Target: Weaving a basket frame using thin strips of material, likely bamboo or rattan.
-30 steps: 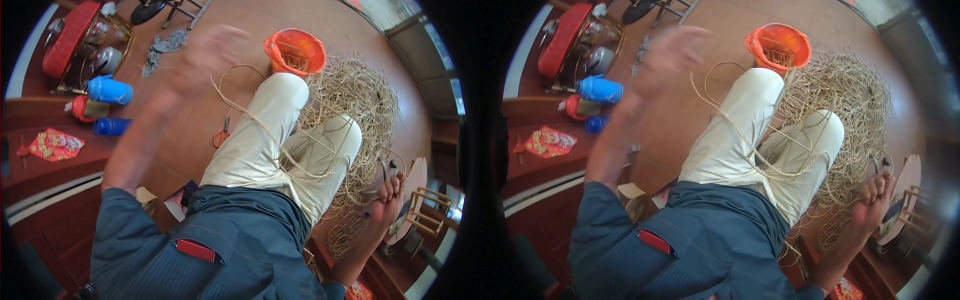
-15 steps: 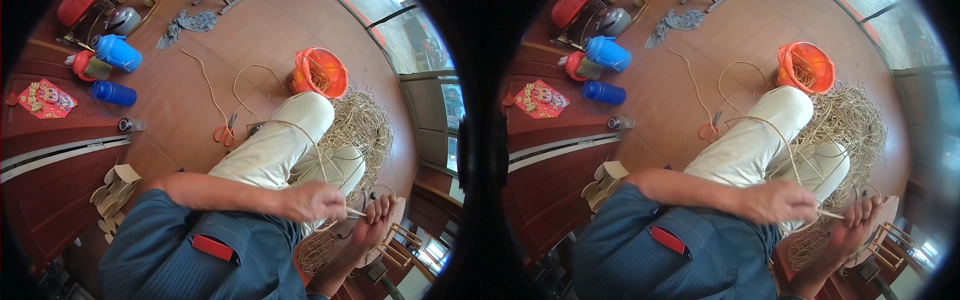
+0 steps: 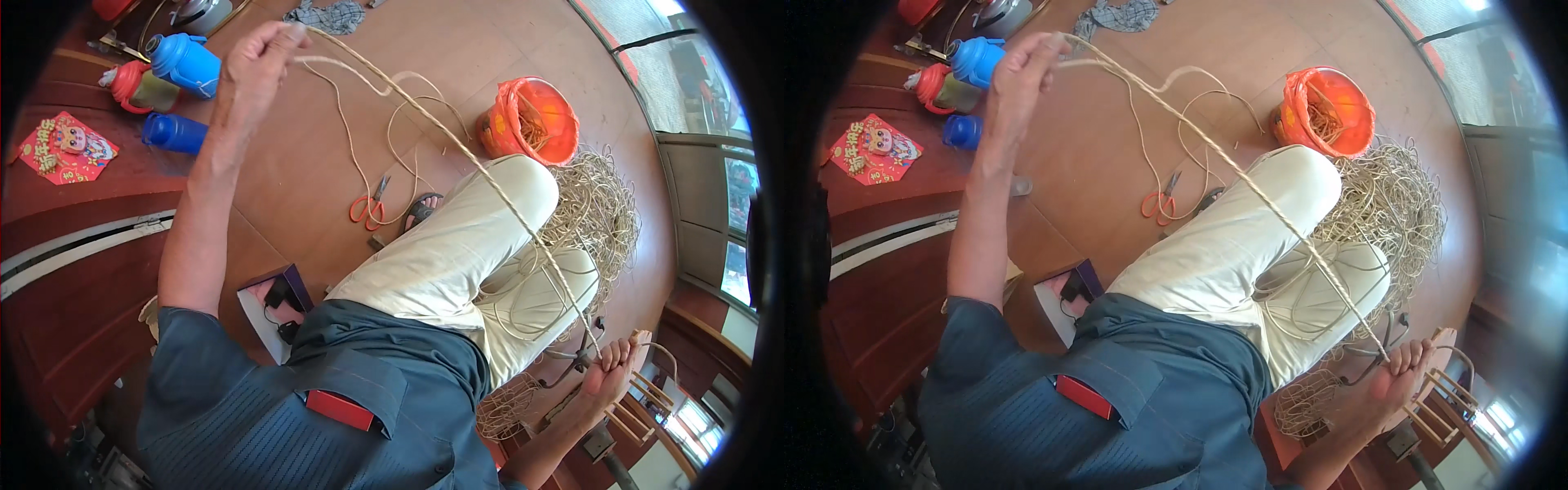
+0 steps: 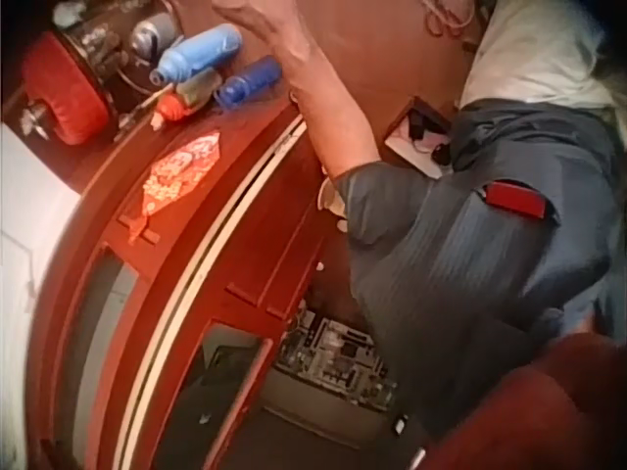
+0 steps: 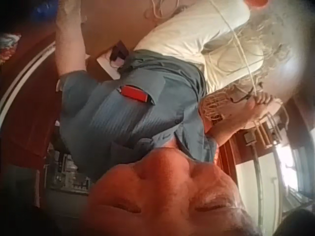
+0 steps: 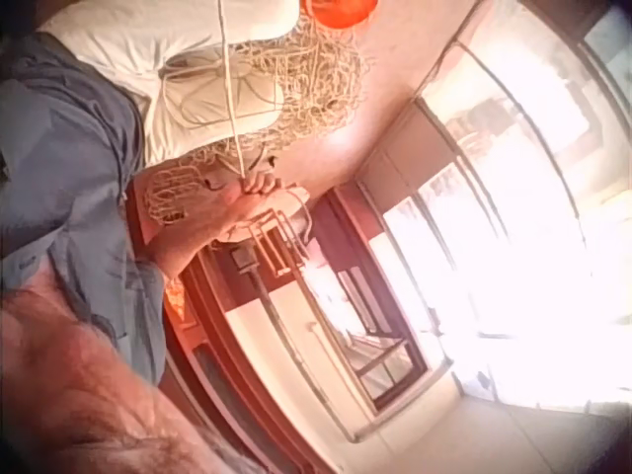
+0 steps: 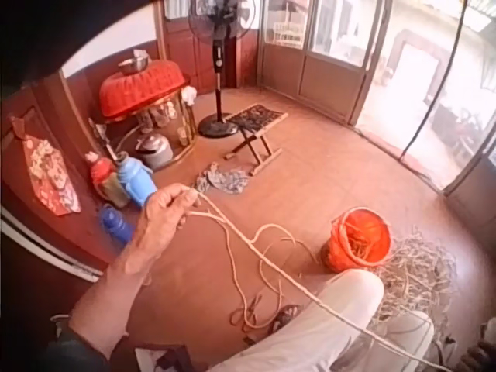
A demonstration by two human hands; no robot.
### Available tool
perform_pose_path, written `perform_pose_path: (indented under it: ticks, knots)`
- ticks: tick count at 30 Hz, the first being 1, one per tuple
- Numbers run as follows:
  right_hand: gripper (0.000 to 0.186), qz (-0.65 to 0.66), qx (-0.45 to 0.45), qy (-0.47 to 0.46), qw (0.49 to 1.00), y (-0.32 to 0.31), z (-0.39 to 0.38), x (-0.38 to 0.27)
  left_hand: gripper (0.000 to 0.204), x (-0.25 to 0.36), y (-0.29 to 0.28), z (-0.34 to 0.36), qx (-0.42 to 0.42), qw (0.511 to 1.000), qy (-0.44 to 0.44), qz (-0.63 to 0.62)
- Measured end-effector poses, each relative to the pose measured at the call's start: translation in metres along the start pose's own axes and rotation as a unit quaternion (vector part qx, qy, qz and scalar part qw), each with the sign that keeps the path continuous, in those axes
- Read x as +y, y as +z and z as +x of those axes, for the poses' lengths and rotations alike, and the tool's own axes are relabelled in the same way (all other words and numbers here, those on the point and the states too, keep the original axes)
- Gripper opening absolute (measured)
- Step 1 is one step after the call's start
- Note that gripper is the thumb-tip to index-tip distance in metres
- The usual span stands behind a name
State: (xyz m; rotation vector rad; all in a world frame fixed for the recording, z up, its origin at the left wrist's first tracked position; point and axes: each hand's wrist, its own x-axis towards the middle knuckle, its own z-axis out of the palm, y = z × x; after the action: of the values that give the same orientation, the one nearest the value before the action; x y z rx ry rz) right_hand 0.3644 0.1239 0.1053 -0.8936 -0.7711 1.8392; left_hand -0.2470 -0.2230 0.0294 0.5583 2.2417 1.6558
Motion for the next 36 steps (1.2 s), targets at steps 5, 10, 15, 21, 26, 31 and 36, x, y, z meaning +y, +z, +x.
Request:
perform_pose_path:
  ticks: [5,10,15,21,26,31,36]
  knots:
    - [0.022,-0.024,0.011,0.008,1.000,0.000,0.007,-0.005,0.034,-0.032,-0.036,0.034,0.125,0.989,0.079,0.015]
    - [0.021,-0.037,0.001,0.012,0.999,-0.001,0.013,-0.006,0.038,-0.015,-0.085,0.048,0.237,0.947,0.126,0.174]
    - [0.020,-0.036,-0.013,0.025,0.999,-0.007,0.013,0.000,0.065,-0.026,-0.087,0.088,0.308,0.873,0.355,0.134]
    - [0.021,-0.006,-0.086,0.068,0.994,-0.004,-0.001,0.013,0.051,-0.052,-0.121,0.114,0.289,0.798,0.331,0.412]
    - [0.028,-0.111,-0.105,0.071,0.986,0.065,-0.046,0.071,0.030,-0.004,0.032,0.024,-0.033,0.926,0.227,0.299]
    - [0.042,-0.268,-0.082,0.014,0.960,0.107,-0.083,0.104,0.034,0.108,0.173,-0.148,-0.402,0.896,0.187,-0.041]
    - [0.038,-0.309,-0.093,-0.021,0.946,0.105,-0.102,0.114,0.036,0.125,0.235,-0.220,-0.510,0.846,0.061,-0.144]
